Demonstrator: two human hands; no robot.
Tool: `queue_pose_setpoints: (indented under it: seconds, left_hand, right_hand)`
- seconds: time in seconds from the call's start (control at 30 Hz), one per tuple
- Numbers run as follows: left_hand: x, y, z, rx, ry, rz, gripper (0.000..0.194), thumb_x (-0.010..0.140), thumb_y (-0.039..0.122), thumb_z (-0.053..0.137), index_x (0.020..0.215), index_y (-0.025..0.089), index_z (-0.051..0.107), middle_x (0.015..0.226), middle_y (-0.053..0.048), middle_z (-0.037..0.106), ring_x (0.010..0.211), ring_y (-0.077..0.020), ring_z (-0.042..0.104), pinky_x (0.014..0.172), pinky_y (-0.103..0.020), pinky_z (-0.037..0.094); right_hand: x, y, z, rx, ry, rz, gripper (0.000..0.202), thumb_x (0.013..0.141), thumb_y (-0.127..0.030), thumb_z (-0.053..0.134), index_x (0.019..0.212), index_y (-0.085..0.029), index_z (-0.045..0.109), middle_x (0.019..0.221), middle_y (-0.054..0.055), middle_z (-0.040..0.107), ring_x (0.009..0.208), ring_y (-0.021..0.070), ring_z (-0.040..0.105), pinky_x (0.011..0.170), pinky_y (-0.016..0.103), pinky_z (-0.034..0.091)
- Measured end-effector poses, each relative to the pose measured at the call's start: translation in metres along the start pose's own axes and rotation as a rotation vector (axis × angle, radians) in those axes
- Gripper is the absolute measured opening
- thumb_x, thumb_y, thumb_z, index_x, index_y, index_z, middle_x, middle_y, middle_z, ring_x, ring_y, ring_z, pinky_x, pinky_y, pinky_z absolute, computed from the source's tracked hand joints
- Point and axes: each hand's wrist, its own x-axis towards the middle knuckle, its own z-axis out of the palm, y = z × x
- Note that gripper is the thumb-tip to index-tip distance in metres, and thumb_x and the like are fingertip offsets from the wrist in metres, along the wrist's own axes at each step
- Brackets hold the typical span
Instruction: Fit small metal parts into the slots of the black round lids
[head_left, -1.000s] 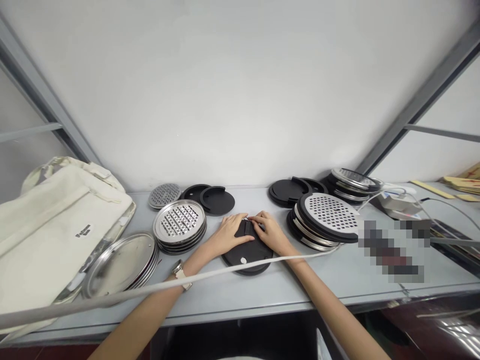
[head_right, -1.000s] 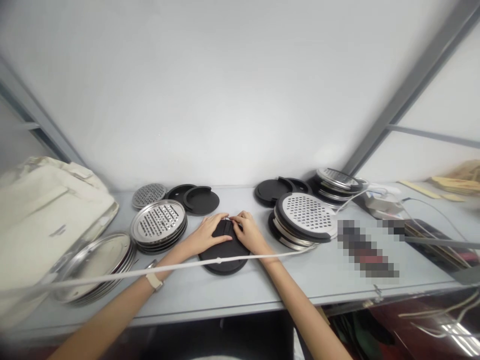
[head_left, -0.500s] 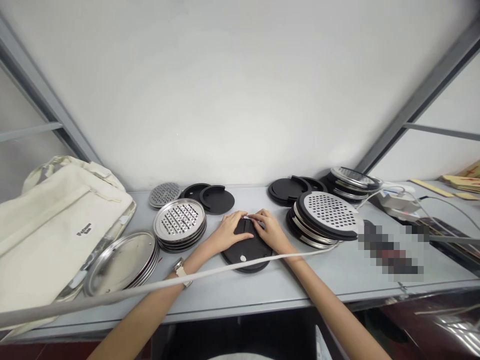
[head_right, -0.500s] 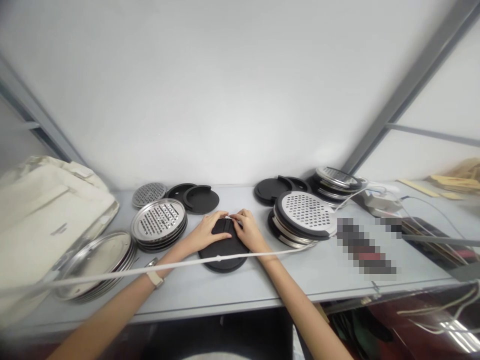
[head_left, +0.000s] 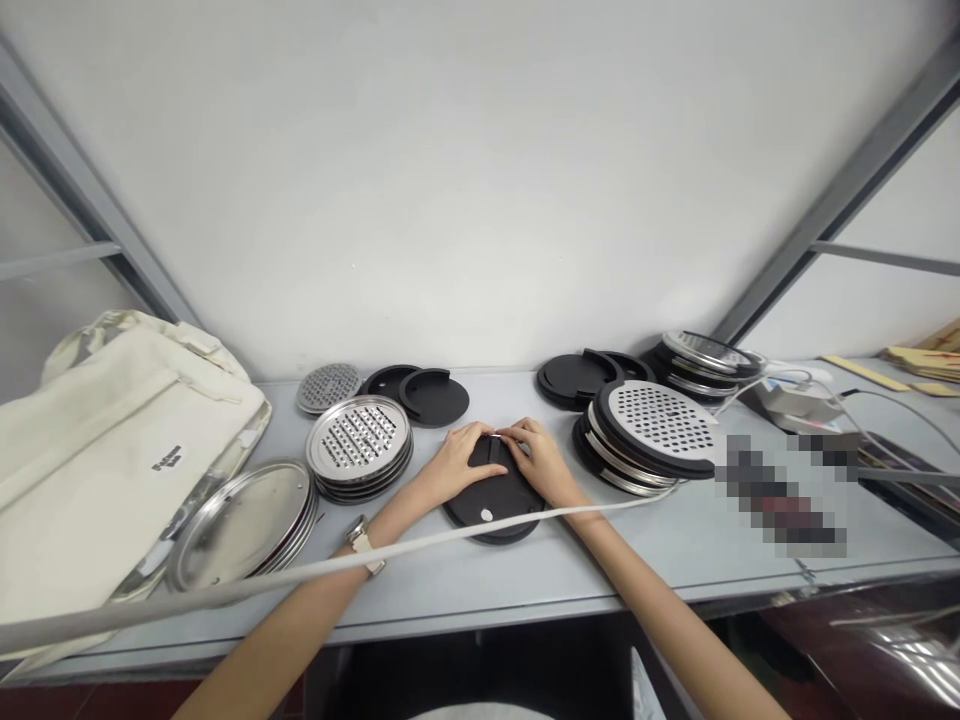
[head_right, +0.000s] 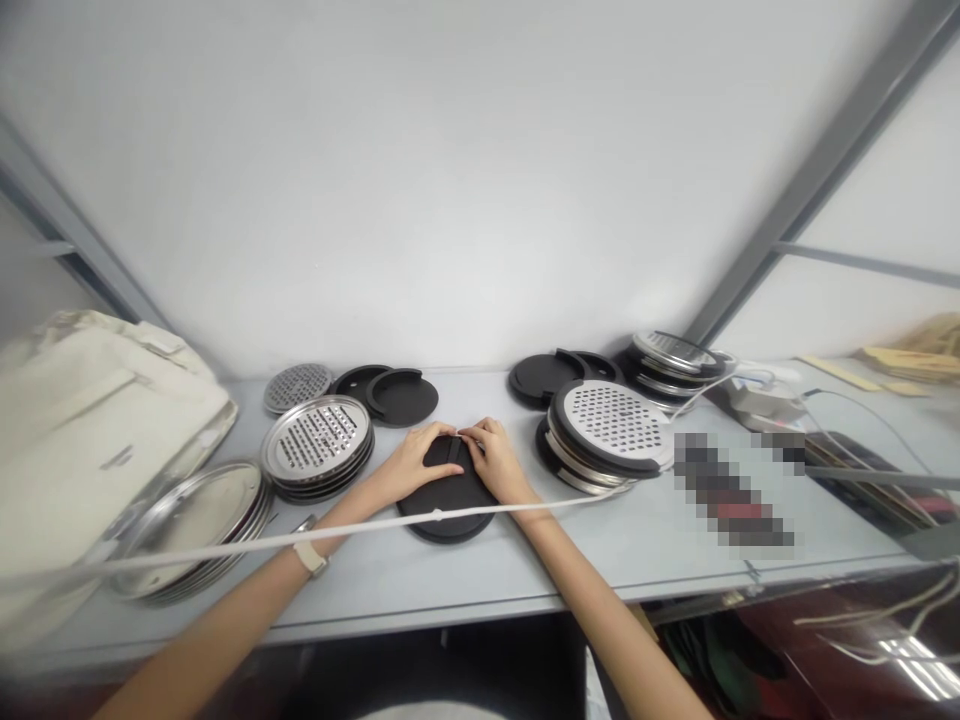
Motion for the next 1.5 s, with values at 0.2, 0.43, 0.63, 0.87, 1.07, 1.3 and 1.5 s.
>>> queue_pose_setpoints:
  seconds: [0.2, 0.43, 0.63, 0.87, 1.07, 1.3, 1.5]
  left_hand:
    - [0.0001, -0.0013, 0.0009, 0.024, -0.002, 0.0, 0.042, 0.079, 0.04, 0.065, 0.113, 0.022, 0.048, 0.114, -0.005, 0.055, 0.11, -0.0224, 0.05, 0.098, -0.038, 0.035]
    - [-0.0003, -0.0023, 0.0032, 0.057, 0.008, -0.025, 0.041, 0.079, 0.04, 0.065, 0.111, 0.021, 0.048, 0.114, -0.005, 0.055, 0.11, -0.0229, 0.05, 0.098, -0.039, 0.035]
    - [-0.0012, 0.0001, 0.0015, 0.047, 0.002, -0.02, 0.041, 0.08, 0.041, 0.063, 0.113, 0.022, 0.047, 0.112, -0.005, 0.056, 0.108, -0.0233, 0.05, 0.096, -0.038, 0.036]
    - [-0.0001, -0.0014, 0.0028, 0.048, 0.015, -0.012, 0.038, 0.08, 0.04, 0.063, 0.11, 0.021, 0.049, 0.11, -0.005, 0.057, 0.106, -0.0229, 0.052, 0.095, -0.039, 0.037]
    - [0.0004, -0.0069, 0.0066, 0.049, 0.041, -0.009, 0.041, 0.078, 0.04, 0.066, 0.11, 0.02, 0.051, 0.112, -0.006, 0.057, 0.109, -0.023, 0.052, 0.097, -0.038, 0.037]
    - [-0.0001, -0.0083, 0.0074, 0.053, 0.036, 0.003, 0.041, 0.079, 0.041, 0.064, 0.113, 0.021, 0.052, 0.121, -0.007, 0.055, 0.117, -0.0241, 0.048, 0.102, -0.039, 0.034]
    - [0.001, -0.0048, 0.0047, 0.029, 0.027, 0.018, 0.048, 0.079, 0.039, 0.064, 0.121, 0.023, 0.048, 0.123, -0.006, 0.055, 0.116, -0.0228, 0.049, 0.102, -0.039, 0.034]
  right_hand:
    - [0.002, 0.0001, -0.0026, 0.04, 0.037, 0.018, 0.023, 0.086, -0.016, 0.051, 0.099, -0.019, 0.07, 0.086, 0.007, 0.059, 0.087, 0.0203, 0.056, 0.083, 0.036, 0.045]
    - [0.0075, -0.0016, -0.0007, 0.132, 0.036, 0.067, 0.025, 0.084, -0.013, 0.05, 0.096, -0.02, 0.071, 0.087, 0.007, 0.062, 0.085, 0.0187, 0.058, 0.082, 0.034, 0.045]
    - [0.0065, -0.0042, -0.0003, 0.089, 0.001, 0.04, 0.025, 0.086, -0.014, 0.047, 0.097, -0.018, 0.069, 0.085, 0.007, 0.06, 0.083, 0.0183, 0.057, 0.08, 0.033, 0.045]
    - [0.004, -0.0009, 0.0009, 0.132, 0.031, 0.067, 0.021, 0.084, -0.015, 0.049, 0.093, -0.016, 0.069, 0.087, 0.006, 0.062, 0.079, 0.0165, 0.058, 0.079, 0.032, 0.046]
    - [0.0044, 0.0031, 0.0039, 0.171, 0.07, 0.076, 0.019, 0.083, -0.018, 0.052, 0.093, -0.017, 0.068, 0.088, 0.006, 0.064, 0.078, 0.0161, 0.059, 0.078, 0.032, 0.048]
    - [0.005, 0.0026, 0.0048, 0.144, 0.081, 0.072, 0.019, 0.086, -0.021, 0.048, 0.088, -0.017, 0.066, 0.085, 0.006, 0.064, 0.078, 0.0165, 0.058, 0.077, 0.031, 0.047]
    - [0.0048, 0.0033, 0.0058, 0.118, 0.094, 0.067, 0.017, 0.087, -0.023, 0.047, 0.083, -0.018, 0.062, 0.08, 0.005, 0.061, 0.076, 0.0168, 0.056, 0.075, 0.031, 0.045]
